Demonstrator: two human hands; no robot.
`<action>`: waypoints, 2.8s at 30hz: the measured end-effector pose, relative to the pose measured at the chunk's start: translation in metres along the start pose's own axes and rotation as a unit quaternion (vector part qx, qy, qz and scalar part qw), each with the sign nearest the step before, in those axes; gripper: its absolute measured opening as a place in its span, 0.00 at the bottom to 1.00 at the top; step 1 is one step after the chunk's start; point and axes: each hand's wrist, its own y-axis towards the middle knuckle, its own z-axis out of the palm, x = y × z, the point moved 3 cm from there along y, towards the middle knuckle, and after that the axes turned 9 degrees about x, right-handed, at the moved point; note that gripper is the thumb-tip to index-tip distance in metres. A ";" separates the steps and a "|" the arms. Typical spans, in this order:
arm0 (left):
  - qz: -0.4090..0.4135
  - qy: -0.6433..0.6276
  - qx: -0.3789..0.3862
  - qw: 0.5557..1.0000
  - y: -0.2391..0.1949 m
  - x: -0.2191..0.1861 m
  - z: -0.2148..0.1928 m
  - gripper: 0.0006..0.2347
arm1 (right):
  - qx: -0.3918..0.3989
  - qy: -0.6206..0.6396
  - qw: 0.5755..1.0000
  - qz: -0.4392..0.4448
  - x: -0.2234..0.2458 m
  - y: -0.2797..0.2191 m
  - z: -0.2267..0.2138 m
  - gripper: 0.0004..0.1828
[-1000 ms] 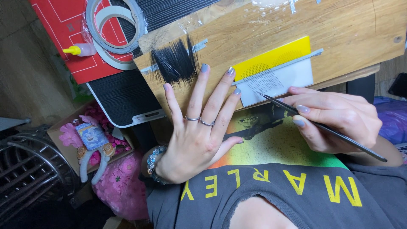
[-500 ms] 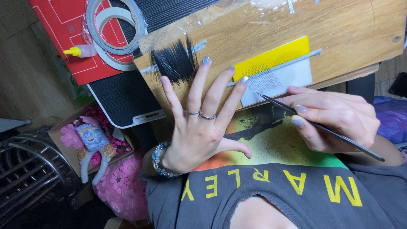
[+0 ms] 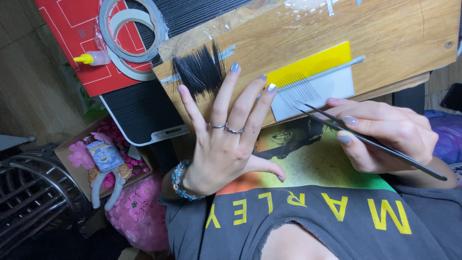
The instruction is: The person uses tweezers to pick up and arrange black hair strands on a wooden board. They repeatedly place the strands between the teeth of a small white comb and a yellow comb, adjusting their position with the tweezers throughout the clip.
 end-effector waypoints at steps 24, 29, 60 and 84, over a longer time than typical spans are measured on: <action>-0.054 -0.017 -0.134 0.989 -0.098 0.024 -0.075 0.27 | 0.017 -0.214 0.968 -0.128 0.018 0.071 0.055 0.06; -0.049 -0.017 -0.132 0.990 -0.097 0.024 -0.074 0.27 | 0.020 -0.207 0.971 -0.121 0.019 0.074 0.059 0.07; -0.082 -0.015 -0.111 0.990 -0.087 0.017 -0.070 0.27 | -0.128 -0.147 0.981 -0.008 -0.016 0.018 -0.015 0.07; -0.046 -0.042 -0.092 0.994 -0.065 0.018 -0.055 0.27 | -0.100 -0.076 0.987 0.101 -0.025 0.014 -0.037 0.06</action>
